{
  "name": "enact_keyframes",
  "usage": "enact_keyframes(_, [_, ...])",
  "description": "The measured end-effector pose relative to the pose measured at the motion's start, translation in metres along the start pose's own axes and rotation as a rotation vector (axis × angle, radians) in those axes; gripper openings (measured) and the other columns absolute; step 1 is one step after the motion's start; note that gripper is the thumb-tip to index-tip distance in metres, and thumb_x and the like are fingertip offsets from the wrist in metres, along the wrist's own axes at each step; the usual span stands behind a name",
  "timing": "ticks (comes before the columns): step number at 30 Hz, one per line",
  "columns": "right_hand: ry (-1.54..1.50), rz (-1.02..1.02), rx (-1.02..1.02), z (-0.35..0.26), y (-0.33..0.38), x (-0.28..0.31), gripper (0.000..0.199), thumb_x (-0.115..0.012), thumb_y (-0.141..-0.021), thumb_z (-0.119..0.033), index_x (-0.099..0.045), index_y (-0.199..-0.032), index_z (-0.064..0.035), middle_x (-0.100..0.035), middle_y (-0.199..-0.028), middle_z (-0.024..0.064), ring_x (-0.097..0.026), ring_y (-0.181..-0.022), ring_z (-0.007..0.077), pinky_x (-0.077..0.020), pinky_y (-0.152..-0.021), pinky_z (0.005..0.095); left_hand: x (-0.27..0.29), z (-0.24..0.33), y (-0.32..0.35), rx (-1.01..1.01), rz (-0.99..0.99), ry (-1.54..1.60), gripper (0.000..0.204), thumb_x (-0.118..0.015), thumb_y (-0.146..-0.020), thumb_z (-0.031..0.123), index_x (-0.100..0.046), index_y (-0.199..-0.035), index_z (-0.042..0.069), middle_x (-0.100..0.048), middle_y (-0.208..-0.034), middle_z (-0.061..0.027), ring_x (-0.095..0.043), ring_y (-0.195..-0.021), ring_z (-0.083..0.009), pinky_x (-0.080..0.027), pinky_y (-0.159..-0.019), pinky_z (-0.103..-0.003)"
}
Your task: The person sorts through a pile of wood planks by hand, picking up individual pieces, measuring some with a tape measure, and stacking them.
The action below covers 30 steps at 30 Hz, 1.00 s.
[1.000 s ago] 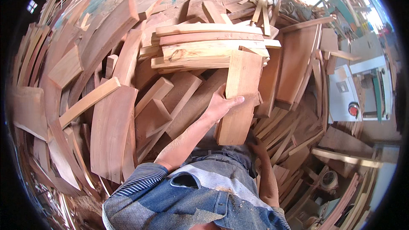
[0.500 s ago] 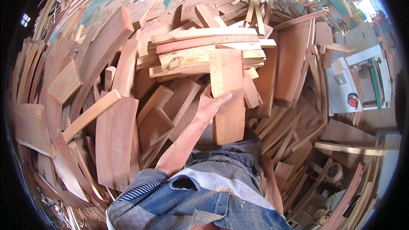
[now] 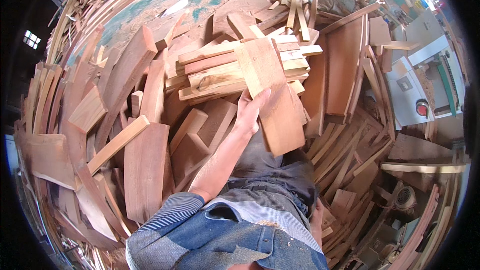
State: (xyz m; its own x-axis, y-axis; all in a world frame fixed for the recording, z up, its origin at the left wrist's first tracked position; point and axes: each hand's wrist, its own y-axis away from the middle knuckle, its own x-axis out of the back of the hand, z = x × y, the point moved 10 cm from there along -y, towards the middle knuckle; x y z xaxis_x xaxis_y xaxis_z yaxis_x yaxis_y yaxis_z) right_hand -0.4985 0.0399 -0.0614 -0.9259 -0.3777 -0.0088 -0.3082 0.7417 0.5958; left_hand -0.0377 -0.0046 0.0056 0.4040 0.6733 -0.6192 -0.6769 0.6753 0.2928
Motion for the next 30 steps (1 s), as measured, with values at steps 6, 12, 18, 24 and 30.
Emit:
enact_keyframes(6, [0.093,-0.014,0.047,0.066,-0.048,0.038,0.044,-0.058,-0.102,-0.026,-0.056,-0.137,0.0009,-0.069,-0.121,0.0071,-0.063,-0.113,0.0214,-0.0459,-0.1,0.0355,0.008,0.029,-0.05,-0.044,0.115,0.123,0.05,-0.077,-0.087,0.013,-0.054,-0.13,0.004,-0.063,-0.123,-0.0091,-0.062,-0.113,-0.0234,-0.054,-0.096,-0.042])
enact_keyframes(12, [0.197,-0.029,0.063,0.032,-0.055,0.024,0.043,-0.059,-0.101,-0.025,-0.056,-0.136,0.0006,-0.069,-0.12,0.0077,-0.063,-0.112,0.0218,-0.0465,-0.099,0.0359,0.028,0.06,-0.097,-0.104,0.117,0.225,0.044,-0.076,-0.087,0.009,-0.056,-0.125,0.001,-0.064,-0.119,-0.0104,-0.065,-0.107,-0.0251,-0.057,-0.09,-0.044])
enact_keyframes(18, [0.352,-0.066,0.188,-0.03,-0.09,-0.038,0.042,-0.059,-0.101,-0.024,-0.057,-0.134,0.0002,-0.069,-0.119,0.0083,-0.064,-0.111,0.0222,-0.0471,-0.097,0.0363,0.042,0.05,-0.116,-0.01,0.101,0.274,0.044,-0.075,-0.089,0.012,-0.055,-0.127,0.001,-0.065,-0.121,-0.0106,-0.065,-0.108,-0.0277,-0.055,-0.094,-0.047])
enact_keyframes(24, [0.432,-0.149,0.272,-0.073,-0.109,-0.091,0.041,-0.06,-0.1,-0.024,-0.058,-0.133,-0.0001,-0.069,-0.118,0.009,-0.064,-0.11,0.0226,-0.0476,-0.096,0.0366,0.055,0.054,-0.114,-0.047,0.092,0.149,0.051,-0.074,-0.092,0.02,-0.052,-0.135,0.003,-0.062,-0.13,-0.0097,-0.061,-0.118,-0.0265,-0.048,-0.107,-0.048])
enact_keyframes(30, [0.461,-0.144,0.265,-0.07,-0.098,-0.086,0.04,-0.06,-0.099,-0.023,-0.058,-0.132,-0.0004,-0.069,-0.117,0.0096,-0.064,-0.109,0.023,-0.0482,-0.095,0.037,0.06,0.09,-0.089,0.039,0.027,-0.638,0.062,-0.075,-0.089,0.046,-0.062,-0.119,-0.006,-0.069,-0.108,-0.0152,-0.07,-0.088,-0.0271,-0.06,-0.074,-0.04])
